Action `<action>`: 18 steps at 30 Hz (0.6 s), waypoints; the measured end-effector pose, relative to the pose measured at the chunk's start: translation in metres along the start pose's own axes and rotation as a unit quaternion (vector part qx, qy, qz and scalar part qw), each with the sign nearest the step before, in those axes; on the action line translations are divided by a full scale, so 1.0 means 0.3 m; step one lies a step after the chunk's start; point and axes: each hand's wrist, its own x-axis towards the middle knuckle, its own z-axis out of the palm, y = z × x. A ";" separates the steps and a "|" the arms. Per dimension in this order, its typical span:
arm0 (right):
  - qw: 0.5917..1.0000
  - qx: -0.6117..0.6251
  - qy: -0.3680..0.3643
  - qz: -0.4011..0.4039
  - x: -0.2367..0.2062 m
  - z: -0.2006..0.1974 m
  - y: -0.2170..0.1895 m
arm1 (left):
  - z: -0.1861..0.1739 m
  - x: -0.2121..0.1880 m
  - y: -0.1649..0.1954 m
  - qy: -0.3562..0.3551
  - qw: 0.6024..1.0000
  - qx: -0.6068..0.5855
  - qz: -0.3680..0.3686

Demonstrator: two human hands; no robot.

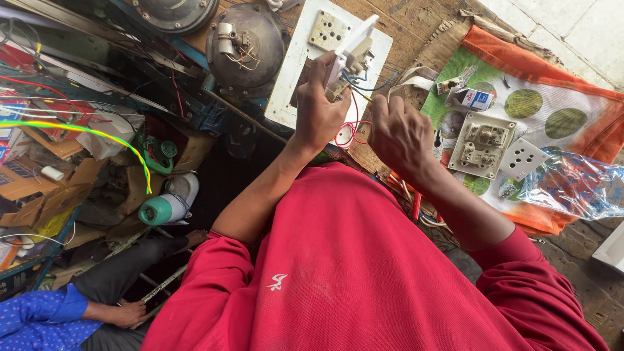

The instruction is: The person sits at a workbench assembling and wiring electrical switch and socket boards. They strip and twist wire ends by hand, connect wires to terminals on switch board components, tighten terminals with a screwdriver, use pliers on the wiring, and fit the assembled boards into white faceplates, setting finished boards aside on the bench.

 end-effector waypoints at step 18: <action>0.865 0.452 -0.039 0.217 0.038 0.018 0.052 | -0.005 0.009 -0.043 0.065 0.936 -0.312 -0.153</action>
